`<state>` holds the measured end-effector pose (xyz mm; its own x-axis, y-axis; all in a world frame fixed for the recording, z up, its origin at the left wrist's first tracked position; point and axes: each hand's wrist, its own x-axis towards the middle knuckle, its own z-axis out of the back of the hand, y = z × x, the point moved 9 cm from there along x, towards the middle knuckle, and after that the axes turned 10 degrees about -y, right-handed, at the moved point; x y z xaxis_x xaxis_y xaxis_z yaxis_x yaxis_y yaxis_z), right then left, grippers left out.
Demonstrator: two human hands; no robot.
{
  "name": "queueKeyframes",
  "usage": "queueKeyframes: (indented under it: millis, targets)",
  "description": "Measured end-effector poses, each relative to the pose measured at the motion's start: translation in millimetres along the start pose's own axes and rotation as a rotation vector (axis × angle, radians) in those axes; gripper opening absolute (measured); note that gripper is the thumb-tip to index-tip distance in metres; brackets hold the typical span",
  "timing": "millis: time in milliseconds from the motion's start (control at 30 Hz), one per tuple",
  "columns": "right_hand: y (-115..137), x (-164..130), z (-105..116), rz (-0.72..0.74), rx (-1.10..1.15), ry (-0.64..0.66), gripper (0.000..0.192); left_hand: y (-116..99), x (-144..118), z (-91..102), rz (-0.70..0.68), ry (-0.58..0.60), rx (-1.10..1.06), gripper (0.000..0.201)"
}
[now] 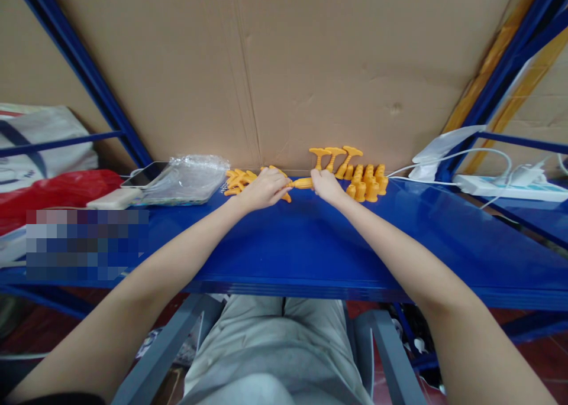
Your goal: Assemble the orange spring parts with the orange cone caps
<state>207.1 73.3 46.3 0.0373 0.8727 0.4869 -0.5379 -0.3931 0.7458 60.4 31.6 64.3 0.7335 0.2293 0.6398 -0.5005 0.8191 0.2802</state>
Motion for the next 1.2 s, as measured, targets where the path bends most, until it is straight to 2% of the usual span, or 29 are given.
queueKeyframes:
  millis: [100,200,267,500,700,867,967,1033,1100,1200]
  targets:
    - [4.7,-1.2,9.4,-0.101,0.067,0.066,0.055,6.1,0.5,-1.9,0.020,-0.006,-0.063,0.036]
    - [17.8,-4.9,13.4,-0.078,0.211,0.194,0.032,15.4,-1.7,-4.8,0.054,-0.003,-0.103,0.036]
    - [22.2,-6.1,15.0,-0.044,0.276,0.240,0.033,20.5,-4.0,-5.5,0.075,-0.002,-0.116,0.037]
    - [19.0,-4.7,12.6,-0.023,0.302,0.205,0.030,19.7,-7.0,-0.9,0.075,-0.019,-0.110,0.036]
    - [17.3,-9.0,8.0,-0.118,0.359,0.202,0.040,17.4,-7.5,1.7,0.086,0.002,-0.071,0.035]
    - [9.7,-8.0,1.1,-0.167,0.409,0.219,0.039,18.7,-6.6,3.0,0.078,-0.005,-0.072,0.034]
    - [9.6,-4.7,4.1,-0.089,0.361,0.197,0.034,20.9,-6.1,1.1,0.081,-0.014,-0.109,0.035]
    - [12.3,-3.3,6.4,0.002,0.318,0.180,0.036,23.0,-6.4,-1.0,0.100,-0.011,-0.152,0.036]
    - [16.8,-3.2,6.8,0.113,0.254,0.170,0.041,24.9,-7.0,-2.2,0.123,-0.006,-0.190,0.036]
    - [29.3,-6.4,6.0,0.349,0.055,0.134,0.037,24.1,-7.2,-2.4,0.130,0.015,-0.221,0.038]
